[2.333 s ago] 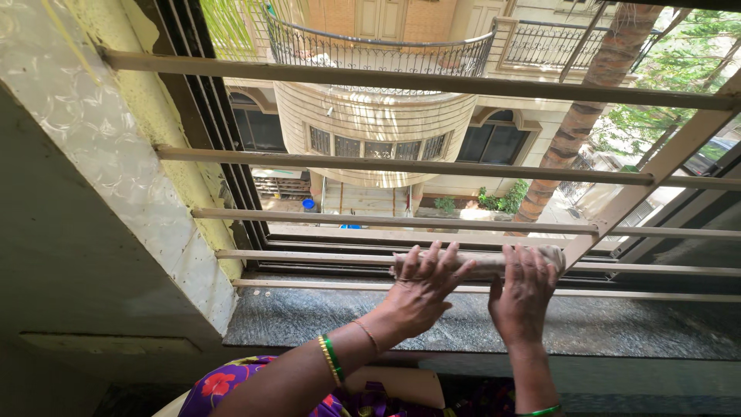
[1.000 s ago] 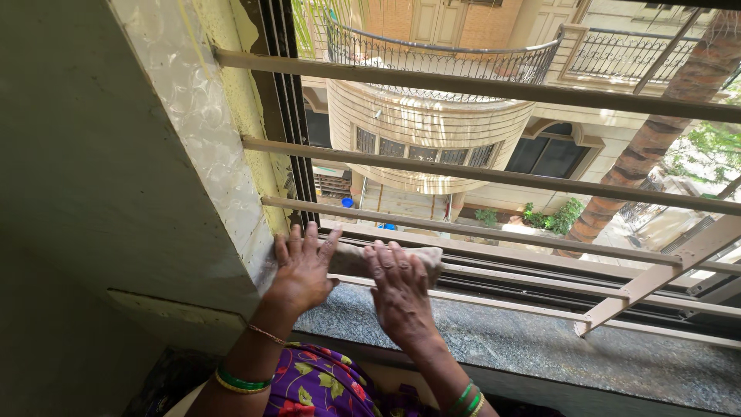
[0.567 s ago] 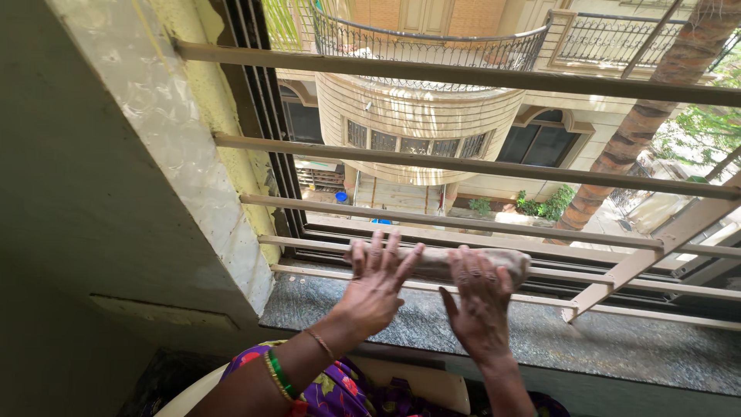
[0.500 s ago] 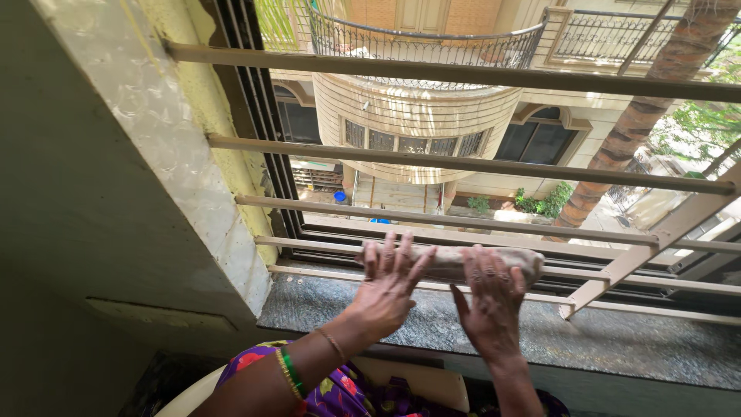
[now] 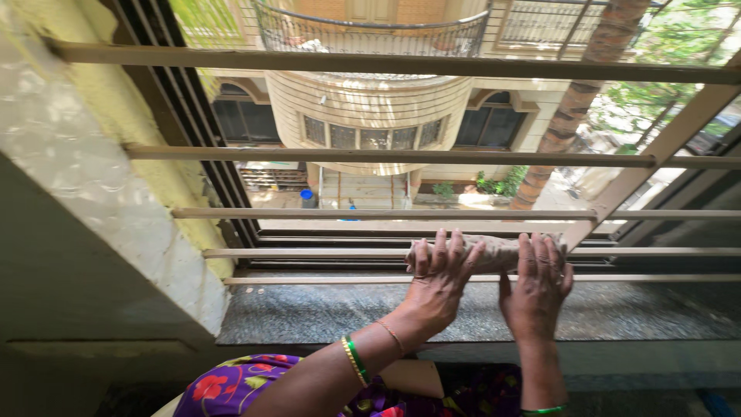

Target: The person wipes the horizontal metal bars of a window grille using a patterned cloth. They systematically clean each bar from one side to the other, occasionally adjusting the cloth to use a cleaner section.

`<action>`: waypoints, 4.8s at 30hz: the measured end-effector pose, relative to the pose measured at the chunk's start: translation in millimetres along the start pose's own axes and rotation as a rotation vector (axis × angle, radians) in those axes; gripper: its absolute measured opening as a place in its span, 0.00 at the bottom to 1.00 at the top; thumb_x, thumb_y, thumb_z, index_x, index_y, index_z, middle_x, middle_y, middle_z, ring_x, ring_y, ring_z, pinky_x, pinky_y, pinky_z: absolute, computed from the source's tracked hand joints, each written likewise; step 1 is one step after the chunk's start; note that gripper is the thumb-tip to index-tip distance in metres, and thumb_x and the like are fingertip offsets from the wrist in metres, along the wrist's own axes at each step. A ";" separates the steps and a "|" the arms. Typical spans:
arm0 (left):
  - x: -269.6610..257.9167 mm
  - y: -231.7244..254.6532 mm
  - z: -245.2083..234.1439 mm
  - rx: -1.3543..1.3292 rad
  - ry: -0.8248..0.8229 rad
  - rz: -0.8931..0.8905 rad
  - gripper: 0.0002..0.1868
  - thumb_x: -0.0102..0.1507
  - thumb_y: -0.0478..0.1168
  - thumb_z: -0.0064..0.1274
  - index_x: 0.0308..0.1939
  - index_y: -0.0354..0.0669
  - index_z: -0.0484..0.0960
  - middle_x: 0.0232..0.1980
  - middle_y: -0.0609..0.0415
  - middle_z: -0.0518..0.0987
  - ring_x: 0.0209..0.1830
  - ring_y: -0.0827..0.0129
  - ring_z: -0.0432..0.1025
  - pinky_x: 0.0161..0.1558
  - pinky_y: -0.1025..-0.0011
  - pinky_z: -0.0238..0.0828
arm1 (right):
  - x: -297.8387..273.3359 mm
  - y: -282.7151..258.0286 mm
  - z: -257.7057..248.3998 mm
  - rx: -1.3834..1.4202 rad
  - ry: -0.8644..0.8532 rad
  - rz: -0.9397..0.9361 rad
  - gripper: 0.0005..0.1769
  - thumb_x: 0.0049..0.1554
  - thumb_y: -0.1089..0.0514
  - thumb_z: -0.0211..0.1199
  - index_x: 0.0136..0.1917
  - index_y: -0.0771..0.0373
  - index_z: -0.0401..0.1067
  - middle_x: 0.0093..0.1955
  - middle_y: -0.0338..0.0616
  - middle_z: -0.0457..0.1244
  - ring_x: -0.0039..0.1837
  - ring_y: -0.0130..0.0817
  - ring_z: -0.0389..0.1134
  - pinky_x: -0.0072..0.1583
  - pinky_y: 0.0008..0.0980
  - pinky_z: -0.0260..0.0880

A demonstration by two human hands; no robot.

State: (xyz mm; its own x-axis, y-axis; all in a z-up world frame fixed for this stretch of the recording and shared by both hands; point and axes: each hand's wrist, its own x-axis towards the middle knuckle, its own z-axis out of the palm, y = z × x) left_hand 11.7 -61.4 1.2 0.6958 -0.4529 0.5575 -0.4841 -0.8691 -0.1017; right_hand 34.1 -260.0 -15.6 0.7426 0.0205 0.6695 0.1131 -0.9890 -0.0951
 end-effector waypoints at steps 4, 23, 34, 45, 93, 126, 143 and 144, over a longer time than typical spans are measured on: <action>-6.4 -20.2 -0.9 0.128 -0.014 0.072 0.54 0.54 0.39 0.54 0.83 0.51 0.47 0.79 0.39 0.52 0.79 0.43 0.44 0.71 0.43 0.35 | -6.8 -16.0 8.6 0.023 0.037 0.019 0.48 0.55 0.45 0.65 0.81 0.60 0.50 0.82 0.57 0.49 0.85 0.51 0.42 0.80 0.60 0.37; -86.4 -141.8 -103.8 -0.043 -0.501 -0.357 0.44 0.61 0.39 0.52 0.78 0.58 0.48 0.74 0.44 0.57 0.77 0.48 0.47 0.71 0.37 0.28 | -14.8 -186.3 -18.2 0.229 -0.005 -0.349 0.43 0.53 0.51 0.66 0.78 0.56 0.55 0.74 0.62 0.50 0.78 0.58 0.47 0.77 0.59 0.39; -127.6 -206.0 -130.7 0.017 -0.578 -0.668 0.37 0.62 0.45 0.53 0.74 0.56 0.57 0.71 0.48 0.60 0.79 0.52 0.44 0.75 0.40 0.28 | -16.8 -269.5 -16.2 0.393 -0.005 -0.527 0.42 0.54 0.60 0.61 0.79 0.61 0.51 0.74 0.67 0.49 0.77 0.61 0.47 0.75 0.60 0.39; -125.7 -206.2 -129.4 0.081 -0.682 -0.738 0.52 0.63 0.53 0.56 0.81 0.55 0.36 0.80 0.36 0.45 0.82 0.38 0.34 0.74 0.38 0.22 | -9.7 -272.9 -5.9 0.440 -0.044 -0.587 0.42 0.53 0.63 0.59 0.80 0.53 0.53 0.73 0.53 0.55 0.77 0.48 0.52 0.77 0.52 0.41; -28.0 -98.3 -59.8 -0.385 0.160 -0.051 0.13 0.63 0.33 0.55 0.51 0.38 0.85 0.47 0.47 0.85 0.46 0.56 0.79 0.51 0.60 0.72 | 9.9 -16.2 -19.9 0.241 0.292 0.003 0.17 0.59 0.72 0.64 0.60 0.62 0.78 0.64 0.46 0.68 0.71 0.45 0.64 0.76 0.42 0.61; -82.4 -131.2 -96.9 -0.713 -0.220 -0.618 0.07 0.63 0.35 0.53 0.43 0.37 0.84 0.41 0.47 0.84 0.38 0.61 0.81 0.45 0.66 0.78 | -1.2 -42.2 -19.1 0.577 -0.124 0.118 0.09 0.60 0.61 0.63 0.53 0.65 0.76 0.50 0.52 0.71 0.49 0.43 0.74 0.49 0.40 0.75; -77.5 -134.9 -41.4 -0.446 -0.660 -0.796 0.22 0.76 0.42 0.34 0.48 0.30 0.82 0.35 0.44 0.82 0.30 0.58 0.78 0.41 0.62 0.80 | -18.6 -47.2 38.9 0.184 0.037 -0.056 0.13 0.65 0.53 0.58 0.58 0.58 0.77 0.57 0.44 0.69 0.68 0.42 0.65 0.71 0.51 0.56; -75.6 -128.6 -50.5 -0.389 -0.655 -0.727 0.23 0.76 0.44 0.32 0.48 0.32 0.83 0.37 0.44 0.83 0.34 0.57 0.78 0.51 0.62 0.75 | -20.8 -50.1 39.0 0.204 0.058 -0.099 0.15 0.65 0.52 0.57 0.60 0.59 0.76 0.59 0.45 0.68 0.69 0.43 0.64 0.72 0.52 0.53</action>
State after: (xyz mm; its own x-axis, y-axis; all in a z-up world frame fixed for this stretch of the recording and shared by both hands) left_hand -5.5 94.7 13.7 0.9817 0.0316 -0.1879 0.1084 -0.9036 0.4144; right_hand 38.7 -205.3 -53.4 0.6829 0.1013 0.7235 0.3190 -0.9323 -0.1705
